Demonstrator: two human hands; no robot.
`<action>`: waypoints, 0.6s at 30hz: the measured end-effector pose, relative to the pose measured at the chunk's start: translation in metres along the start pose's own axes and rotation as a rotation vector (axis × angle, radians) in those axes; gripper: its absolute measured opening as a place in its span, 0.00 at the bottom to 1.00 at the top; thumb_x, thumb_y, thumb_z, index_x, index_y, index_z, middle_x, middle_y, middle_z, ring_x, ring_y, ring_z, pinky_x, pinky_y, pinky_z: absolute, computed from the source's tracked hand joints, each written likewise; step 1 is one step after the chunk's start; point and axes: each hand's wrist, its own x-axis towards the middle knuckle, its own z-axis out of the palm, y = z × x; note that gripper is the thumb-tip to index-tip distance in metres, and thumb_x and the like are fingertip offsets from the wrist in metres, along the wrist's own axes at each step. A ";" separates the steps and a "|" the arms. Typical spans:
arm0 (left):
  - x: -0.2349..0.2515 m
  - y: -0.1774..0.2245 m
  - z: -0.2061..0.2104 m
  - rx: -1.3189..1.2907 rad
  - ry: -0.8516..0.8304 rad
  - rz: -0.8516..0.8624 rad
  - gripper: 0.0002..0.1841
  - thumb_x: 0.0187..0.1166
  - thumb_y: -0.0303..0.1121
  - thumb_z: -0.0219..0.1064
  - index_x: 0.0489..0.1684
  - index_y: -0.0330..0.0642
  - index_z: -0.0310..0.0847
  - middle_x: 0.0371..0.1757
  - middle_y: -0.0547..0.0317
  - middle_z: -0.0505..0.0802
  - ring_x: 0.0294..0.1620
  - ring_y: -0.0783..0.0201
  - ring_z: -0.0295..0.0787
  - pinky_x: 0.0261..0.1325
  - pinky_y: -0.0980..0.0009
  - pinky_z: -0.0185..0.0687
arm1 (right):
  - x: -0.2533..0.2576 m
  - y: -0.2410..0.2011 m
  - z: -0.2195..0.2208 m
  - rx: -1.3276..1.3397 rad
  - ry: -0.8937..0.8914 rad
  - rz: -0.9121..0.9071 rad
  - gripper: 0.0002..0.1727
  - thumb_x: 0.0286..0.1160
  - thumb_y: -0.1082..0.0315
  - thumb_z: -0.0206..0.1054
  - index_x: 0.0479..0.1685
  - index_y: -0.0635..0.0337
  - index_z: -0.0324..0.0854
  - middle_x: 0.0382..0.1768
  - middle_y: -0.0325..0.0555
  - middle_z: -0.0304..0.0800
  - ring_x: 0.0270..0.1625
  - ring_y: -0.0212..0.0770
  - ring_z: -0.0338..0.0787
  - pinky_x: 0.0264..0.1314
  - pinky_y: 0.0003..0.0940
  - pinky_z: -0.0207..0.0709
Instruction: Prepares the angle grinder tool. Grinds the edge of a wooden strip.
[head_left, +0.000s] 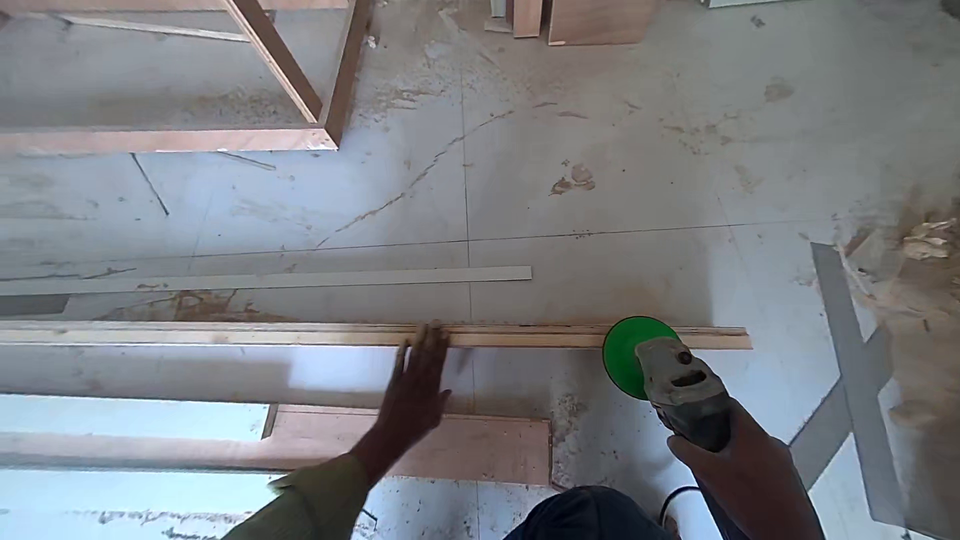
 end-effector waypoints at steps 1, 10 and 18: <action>0.003 0.014 0.002 0.014 -0.003 -0.021 0.53 0.68 0.46 0.76 0.93 0.31 0.50 0.96 0.42 0.52 0.97 0.44 0.41 0.92 0.38 0.43 | -0.001 -0.006 0.003 -0.001 -0.013 -0.015 0.34 0.44 0.53 0.82 0.58 0.57 0.84 0.32 0.50 0.92 0.36 0.55 0.92 0.35 0.63 0.81; 0.037 0.055 -0.013 0.073 -0.177 0.000 0.47 0.77 0.35 0.69 0.98 0.47 0.42 0.99 0.60 0.45 0.98 0.54 0.36 0.94 0.51 0.44 | -0.006 -0.053 0.023 -0.035 -0.138 -0.027 0.32 0.49 0.53 0.82 0.59 0.51 0.83 0.34 0.44 0.92 0.39 0.49 0.94 0.39 0.57 0.84; 0.030 -0.099 -0.054 -0.023 -0.136 -0.365 0.47 0.61 0.43 0.87 0.84 0.35 0.69 0.91 0.33 0.62 0.90 0.25 0.50 0.88 0.26 0.39 | -0.009 -0.106 0.049 -0.108 -0.358 -0.156 0.33 0.57 0.52 0.79 0.66 0.54 0.81 0.41 0.50 0.94 0.46 0.53 0.95 0.47 0.57 0.85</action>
